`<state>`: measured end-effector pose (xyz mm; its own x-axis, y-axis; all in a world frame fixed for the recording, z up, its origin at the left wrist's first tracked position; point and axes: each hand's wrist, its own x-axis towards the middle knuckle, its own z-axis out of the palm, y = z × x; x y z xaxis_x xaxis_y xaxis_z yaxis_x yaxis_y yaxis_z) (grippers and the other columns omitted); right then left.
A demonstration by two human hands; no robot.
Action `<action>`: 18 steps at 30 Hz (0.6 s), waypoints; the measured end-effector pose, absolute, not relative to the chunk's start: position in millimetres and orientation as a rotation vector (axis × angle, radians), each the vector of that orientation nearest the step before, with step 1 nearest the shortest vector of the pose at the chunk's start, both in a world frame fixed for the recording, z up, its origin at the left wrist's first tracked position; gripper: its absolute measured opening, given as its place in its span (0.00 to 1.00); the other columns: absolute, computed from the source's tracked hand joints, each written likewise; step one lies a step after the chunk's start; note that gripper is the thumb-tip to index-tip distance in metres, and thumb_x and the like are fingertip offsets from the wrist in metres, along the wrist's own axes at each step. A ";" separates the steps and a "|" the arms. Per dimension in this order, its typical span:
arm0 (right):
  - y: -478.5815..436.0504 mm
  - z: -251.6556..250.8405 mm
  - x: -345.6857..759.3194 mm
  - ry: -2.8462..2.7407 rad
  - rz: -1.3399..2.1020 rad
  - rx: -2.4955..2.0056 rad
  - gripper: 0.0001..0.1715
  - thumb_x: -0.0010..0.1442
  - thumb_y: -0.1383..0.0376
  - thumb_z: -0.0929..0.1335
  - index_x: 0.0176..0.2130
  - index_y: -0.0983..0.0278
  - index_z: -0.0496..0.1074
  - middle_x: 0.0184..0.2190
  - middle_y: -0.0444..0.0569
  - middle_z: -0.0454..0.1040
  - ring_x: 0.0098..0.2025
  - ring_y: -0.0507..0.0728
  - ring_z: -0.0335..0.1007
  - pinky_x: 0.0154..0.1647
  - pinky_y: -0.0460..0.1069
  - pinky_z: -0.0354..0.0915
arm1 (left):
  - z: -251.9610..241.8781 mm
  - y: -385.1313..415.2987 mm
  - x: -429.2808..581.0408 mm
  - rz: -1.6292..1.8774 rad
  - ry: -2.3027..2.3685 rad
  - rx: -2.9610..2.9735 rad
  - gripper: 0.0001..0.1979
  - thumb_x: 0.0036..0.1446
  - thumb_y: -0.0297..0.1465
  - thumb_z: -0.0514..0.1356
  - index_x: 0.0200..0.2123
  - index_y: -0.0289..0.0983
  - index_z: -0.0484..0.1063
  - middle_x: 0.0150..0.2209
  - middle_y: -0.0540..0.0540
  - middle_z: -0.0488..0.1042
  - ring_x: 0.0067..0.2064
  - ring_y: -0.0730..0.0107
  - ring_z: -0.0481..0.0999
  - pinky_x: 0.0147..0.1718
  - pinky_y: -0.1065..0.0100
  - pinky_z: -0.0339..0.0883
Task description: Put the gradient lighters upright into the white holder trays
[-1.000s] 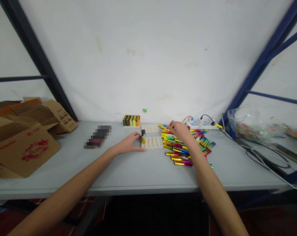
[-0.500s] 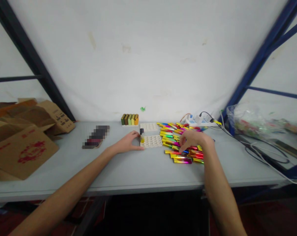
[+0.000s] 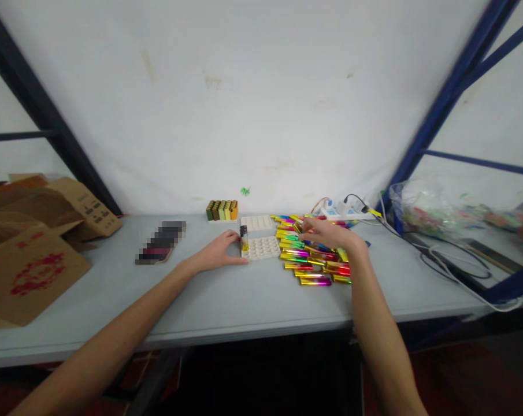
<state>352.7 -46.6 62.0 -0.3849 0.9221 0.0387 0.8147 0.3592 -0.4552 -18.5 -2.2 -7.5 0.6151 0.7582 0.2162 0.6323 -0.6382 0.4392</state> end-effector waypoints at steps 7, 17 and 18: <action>-42.4 65.8 329.2 -2.212 0.334 -1.309 0.18 0.67 0.53 0.68 0.48 0.64 0.75 0.38 0.50 0.80 0.37 0.56 0.73 0.39 0.49 0.64 | -9.9 -1.6 -17.8 0.585 1.107 2.516 0.38 0.47 0.61 0.67 0.50 0.37 0.74 0.53 0.38 0.72 0.55 0.47 0.74 0.60 0.52 0.66; -28.4 65.1 262.2 -1.695 1.040 -0.914 0.27 0.60 0.43 0.71 0.40 0.64 0.74 0.34 0.45 0.74 0.35 0.52 0.69 0.37 0.47 0.66 | -11.7 -3.2 -18.6 0.619 1.047 2.504 0.35 0.49 0.58 0.68 0.50 0.38 0.74 0.53 0.38 0.72 0.55 0.48 0.73 0.60 0.51 0.67; -25.5 64.8 255.0 -1.682 1.091 -0.900 0.27 0.59 0.42 0.71 0.40 0.64 0.73 0.36 0.45 0.75 0.36 0.53 0.70 0.38 0.47 0.67 | -12.2 -3.2 -18.8 0.626 1.043 2.506 0.35 0.49 0.58 0.68 0.50 0.38 0.74 0.53 0.38 0.72 0.55 0.48 0.73 0.59 0.52 0.67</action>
<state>255.0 -25.5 64.8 -0.3206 0.8994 0.2970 0.0952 0.3425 -0.9347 -18.8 -3.2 -12.2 0.6304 0.7309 0.2615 0.5743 -0.6658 0.4764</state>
